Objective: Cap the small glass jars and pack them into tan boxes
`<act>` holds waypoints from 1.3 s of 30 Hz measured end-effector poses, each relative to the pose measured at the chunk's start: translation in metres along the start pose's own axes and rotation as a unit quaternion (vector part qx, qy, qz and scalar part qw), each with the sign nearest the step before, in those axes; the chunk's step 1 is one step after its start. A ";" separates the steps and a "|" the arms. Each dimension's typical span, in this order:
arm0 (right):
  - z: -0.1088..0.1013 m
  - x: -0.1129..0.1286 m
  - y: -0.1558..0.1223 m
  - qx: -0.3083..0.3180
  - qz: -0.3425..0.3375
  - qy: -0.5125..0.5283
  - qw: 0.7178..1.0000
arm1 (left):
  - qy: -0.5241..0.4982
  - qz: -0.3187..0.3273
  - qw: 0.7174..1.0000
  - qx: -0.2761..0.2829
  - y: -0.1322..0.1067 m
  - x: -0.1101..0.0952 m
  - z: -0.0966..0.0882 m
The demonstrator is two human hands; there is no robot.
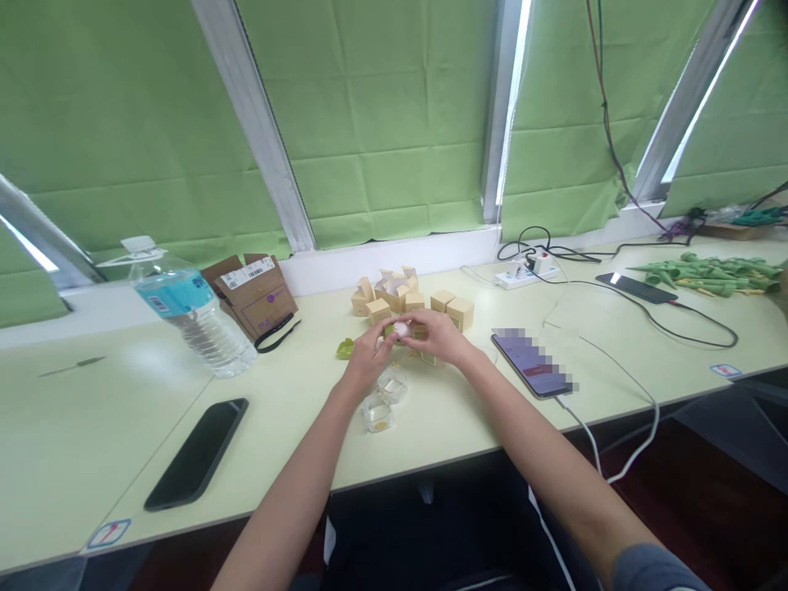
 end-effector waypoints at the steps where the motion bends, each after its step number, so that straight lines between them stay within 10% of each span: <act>1: 0.000 0.000 0.000 0.004 -0.001 -0.002 1.000 | 0.003 0.003 1.000 0.000 0.000 -0.001 0.000; 39: 0.011 0.010 0.003 -0.026 0.005 -0.105 0.994 | 0.056 -0.012 0.998 -0.037 0.002 -0.002 -0.001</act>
Point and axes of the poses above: each hand's wrist, its own y-axis towards the middle knuckle, its own z-axis out of the palm, x = y × z, the point moved 10 cm from there along y, towards the middle knuckle, and after that the axes turned 7 degrees about x, right-handed, at the moved point
